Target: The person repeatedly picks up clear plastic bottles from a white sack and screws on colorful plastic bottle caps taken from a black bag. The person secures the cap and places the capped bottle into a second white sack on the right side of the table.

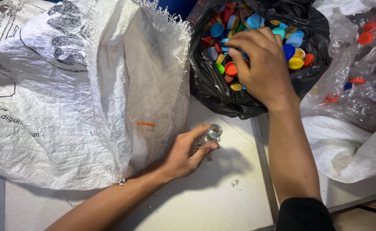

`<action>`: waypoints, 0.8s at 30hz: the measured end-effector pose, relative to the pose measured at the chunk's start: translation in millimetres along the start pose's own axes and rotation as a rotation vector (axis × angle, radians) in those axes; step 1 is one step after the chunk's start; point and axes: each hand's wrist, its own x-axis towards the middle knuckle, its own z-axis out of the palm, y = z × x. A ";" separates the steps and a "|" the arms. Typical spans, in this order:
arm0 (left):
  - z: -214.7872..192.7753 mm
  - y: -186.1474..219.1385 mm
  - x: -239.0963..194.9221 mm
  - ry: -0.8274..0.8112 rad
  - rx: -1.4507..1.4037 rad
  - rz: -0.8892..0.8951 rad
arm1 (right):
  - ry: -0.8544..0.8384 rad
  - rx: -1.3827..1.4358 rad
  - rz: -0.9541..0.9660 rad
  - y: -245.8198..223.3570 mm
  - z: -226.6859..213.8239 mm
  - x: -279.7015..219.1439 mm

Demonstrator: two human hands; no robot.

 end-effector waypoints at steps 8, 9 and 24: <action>-0.3 -0.1 0.6 -0.002 0.000 0.020 | 0.048 -0.075 -0.048 34.5 39.9 51.8; -0.9 1.9 1.4 -0.005 0.022 0.010 | 0.052 -0.139 -0.095 35.8 44.1 56.4; 0.0 2.1 -0.2 0.005 0.082 0.049 | -0.098 0.196 0.232 13.1 -8.3 27.4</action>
